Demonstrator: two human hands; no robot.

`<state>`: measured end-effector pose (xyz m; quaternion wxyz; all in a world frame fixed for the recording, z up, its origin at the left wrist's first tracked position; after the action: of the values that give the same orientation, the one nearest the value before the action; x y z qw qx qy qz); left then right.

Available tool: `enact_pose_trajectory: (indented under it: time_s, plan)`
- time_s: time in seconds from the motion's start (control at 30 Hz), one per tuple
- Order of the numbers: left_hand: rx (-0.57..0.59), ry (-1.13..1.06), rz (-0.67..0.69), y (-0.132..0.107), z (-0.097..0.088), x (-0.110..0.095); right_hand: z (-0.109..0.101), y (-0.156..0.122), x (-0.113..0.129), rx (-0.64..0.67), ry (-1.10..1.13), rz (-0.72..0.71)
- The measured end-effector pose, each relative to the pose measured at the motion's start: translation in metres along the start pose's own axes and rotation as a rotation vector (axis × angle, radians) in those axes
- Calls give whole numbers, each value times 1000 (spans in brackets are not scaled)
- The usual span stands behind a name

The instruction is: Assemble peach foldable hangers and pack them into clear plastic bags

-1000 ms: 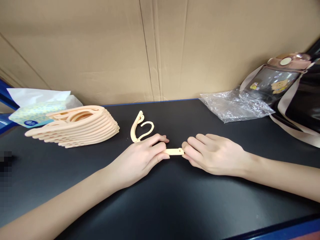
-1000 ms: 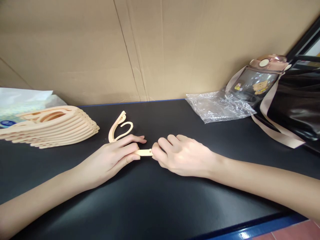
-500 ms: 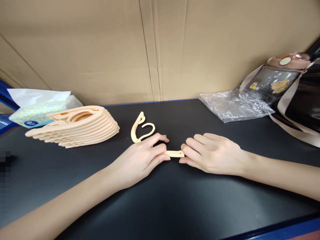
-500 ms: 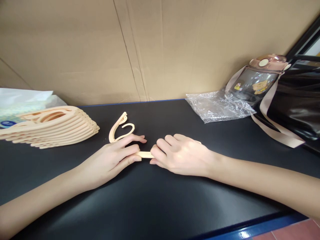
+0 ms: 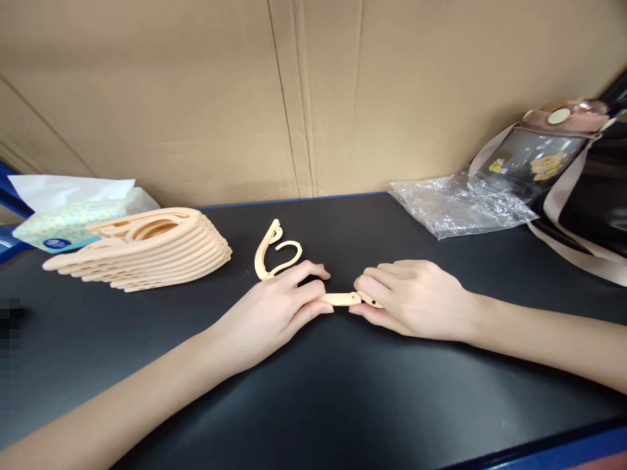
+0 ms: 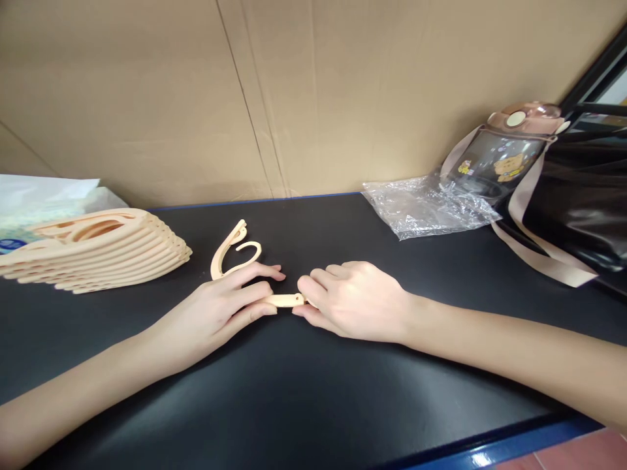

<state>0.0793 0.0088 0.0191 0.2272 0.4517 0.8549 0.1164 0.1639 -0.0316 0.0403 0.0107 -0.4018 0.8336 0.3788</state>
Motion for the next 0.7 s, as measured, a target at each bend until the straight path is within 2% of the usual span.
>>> enact_pose_trajectory:
  time_s: [0.2,0.7]
  plan:
    - [10,9,-1,0,2,0,2,0,-1,13,21,12]
    - [8,37,23,1,0,-4,-5,3,2,-51,-5,-25]
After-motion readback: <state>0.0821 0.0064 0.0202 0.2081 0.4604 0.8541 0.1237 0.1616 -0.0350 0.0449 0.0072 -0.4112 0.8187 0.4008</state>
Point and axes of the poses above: each hand's wrist, its own y-axis towards the middle knuckle, its own z-axis out of the palm, x = y × z, the point moved 10 cm from there along y, towards the middle knuckle, and after that the axes turned 14 degrees about -x, right-handed, at the moved point
